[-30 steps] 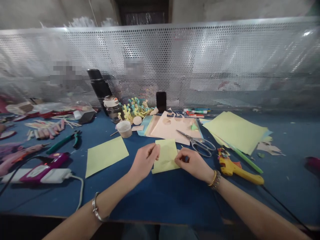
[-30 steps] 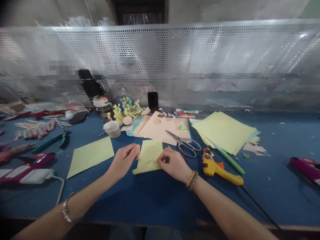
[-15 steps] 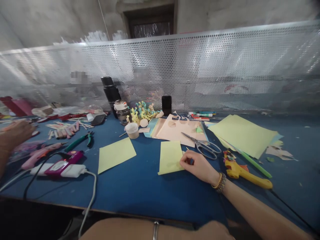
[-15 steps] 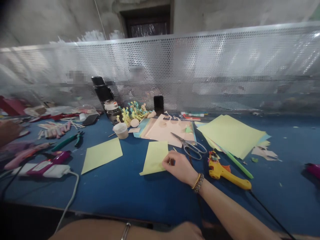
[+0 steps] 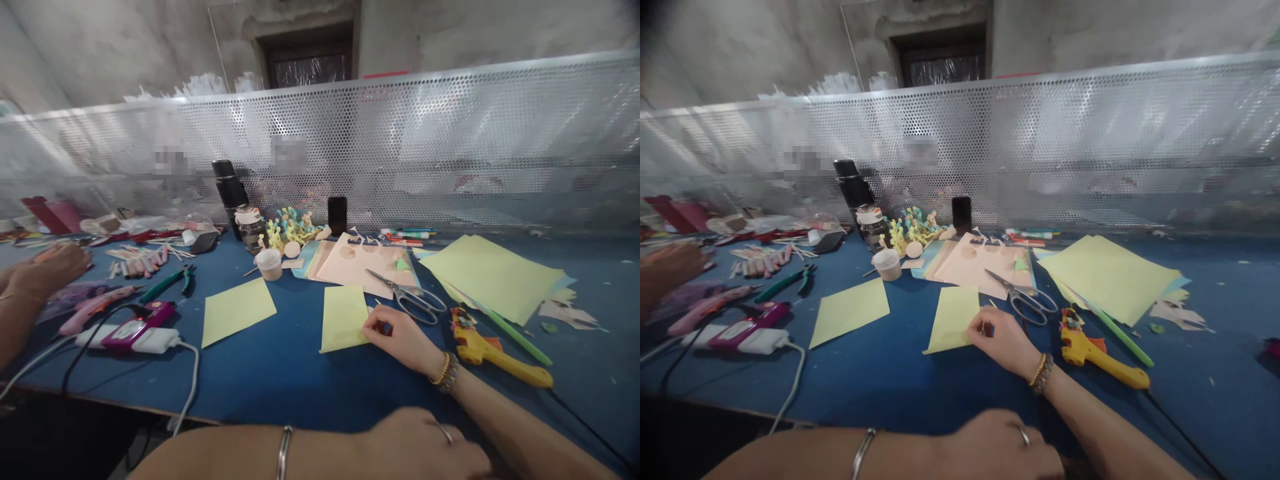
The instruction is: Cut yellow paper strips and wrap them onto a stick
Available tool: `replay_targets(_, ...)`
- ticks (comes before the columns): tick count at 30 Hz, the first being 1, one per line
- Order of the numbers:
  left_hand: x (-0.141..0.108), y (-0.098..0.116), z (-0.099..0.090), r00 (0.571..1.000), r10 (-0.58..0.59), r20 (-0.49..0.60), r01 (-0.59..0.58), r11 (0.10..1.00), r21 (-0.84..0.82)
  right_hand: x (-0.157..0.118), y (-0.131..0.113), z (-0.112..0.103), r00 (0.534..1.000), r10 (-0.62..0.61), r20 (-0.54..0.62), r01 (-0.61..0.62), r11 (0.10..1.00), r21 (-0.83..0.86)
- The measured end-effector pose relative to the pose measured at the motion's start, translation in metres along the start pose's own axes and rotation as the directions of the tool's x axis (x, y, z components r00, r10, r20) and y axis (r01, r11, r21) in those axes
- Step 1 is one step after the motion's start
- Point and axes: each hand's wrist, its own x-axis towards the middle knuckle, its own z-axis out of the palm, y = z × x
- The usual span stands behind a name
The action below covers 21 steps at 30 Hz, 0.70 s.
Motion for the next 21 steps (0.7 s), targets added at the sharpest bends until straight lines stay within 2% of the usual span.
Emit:
replay_targets(2,-0.012,-0.012,-0.023,0.995,-0.052,-0.082,0.056,0.998,0.043,0.0,0.001,0.0,1.0,-0.009,-0.001,0.009,1.0,0.01)
replay_targets(5,-0.033,-0.029,-0.056,0.966,-0.208,-0.154,0.219,0.974,0.062,-0.001,0.004,-0.001,0.999,-0.027,0.02,0.026,1.0,0.017)
replay_targets(9,-0.054,-0.054,-0.078,0.842,-0.493,-0.218,0.502,0.865,-0.016,-0.001,0.006,-0.002,0.996,-0.049,0.075,0.048,0.999,0.025)
replay_targets(11,-0.061,-0.067,-0.079,0.773,-0.61,-0.175,0.616,0.788,-0.024,-0.001,0.005,-0.003,0.994,-0.024,0.103,0.024,1.0,0.006)
replay_targets(13,-0.066,-0.076,-0.078,0.72,-0.689,-0.084,0.689,0.724,-0.031,-0.001,0.005,-0.005,0.99,-0.009,0.144,0.011,1.0,-0.013)
replay_targets(16,-0.071,-0.084,-0.074,0.723,-0.691,0.023,0.691,0.722,-0.02,0.0,0.006,-0.007,0.981,-0.018,0.195,0.019,1.0,-0.003)
replay_targets(21,-0.073,-0.086,-0.067,0.777,-0.63,-0.008,0.629,0.776,0.05,-0.002,0.008,-0.01,0.97,-0.019,0.241,0.018,1.0,0.008)
